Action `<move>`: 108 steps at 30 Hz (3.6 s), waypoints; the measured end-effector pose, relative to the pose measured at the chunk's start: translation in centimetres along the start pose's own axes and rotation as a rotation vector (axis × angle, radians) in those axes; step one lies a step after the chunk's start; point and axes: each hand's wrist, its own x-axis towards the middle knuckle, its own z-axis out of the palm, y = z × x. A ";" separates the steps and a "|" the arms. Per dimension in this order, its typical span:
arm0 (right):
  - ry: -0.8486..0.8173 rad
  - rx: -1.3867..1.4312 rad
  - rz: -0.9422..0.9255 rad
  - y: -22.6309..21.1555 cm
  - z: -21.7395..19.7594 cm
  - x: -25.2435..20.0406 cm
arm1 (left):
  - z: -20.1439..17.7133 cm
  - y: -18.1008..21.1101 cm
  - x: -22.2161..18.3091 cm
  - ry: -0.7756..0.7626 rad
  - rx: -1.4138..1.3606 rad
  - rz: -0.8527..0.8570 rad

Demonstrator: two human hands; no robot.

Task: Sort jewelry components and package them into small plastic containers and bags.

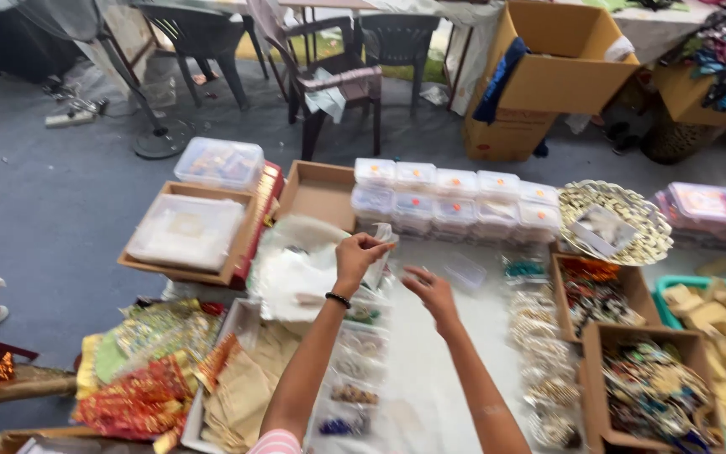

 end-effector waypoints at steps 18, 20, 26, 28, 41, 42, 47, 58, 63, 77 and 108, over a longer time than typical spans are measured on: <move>-0.086 -0.832 -0.761 -1.3 -15.6 -4.9 | 15.6 -1.5 -11.7 0.165 0.414 0.064; -0.205 -0.893 -0.825 -2.6 -16.3 -5.0 | 16.2 -1.5 -12.1 0.134 0.305 -0.085; -0.560 -0.917 -0.960 -7.3 -16.9 -6.0 | 16.8 -1.9 -11.7 0.080 0.337 -0.123; -0.581 -0.946 -1.056 -7.8 -16.8 -5.9 | 16.8 -1.7 -11.5 0.004 0.209 -0.240; -0.606 -1.250 -0.964 -5.7 -17.2 -4.4 | 15.0 -3.7 -7.7 -0.203 -0.199 -0.355; -0.614 -1.304 -0.948 -6.3 -17.1 -4.6 | 15.1 -3.5 -7.6 -0.223 -0.188 -0.339; -0.646 -1.253 -0.905 -7.5 -17.7 -4.5 | 15.0 -2.0 -7.5 -0.332 -0.139 -0.314; -0.257 -0.506 -0.591 1.6 -19.3 0.0 | 12.2 3.4 -8.5 -0.805 -0.003 -0.107; -0.170 0.169 -0.319 1.8 -19.1 0.1 | 9.3 1.1 -11.8 -0.693 -0.576 -0.134; -0.124 -0.011 -0.143 6.5 -19.8 -1.8 | 13.3 -3.3 -13.3 -0.506 -0.363 -0.196; -0.073 0.173 -0.199 3.2 -24.1 -4.2 | 14.0 2.8 -11.7 -0.660 -0.421 -0.156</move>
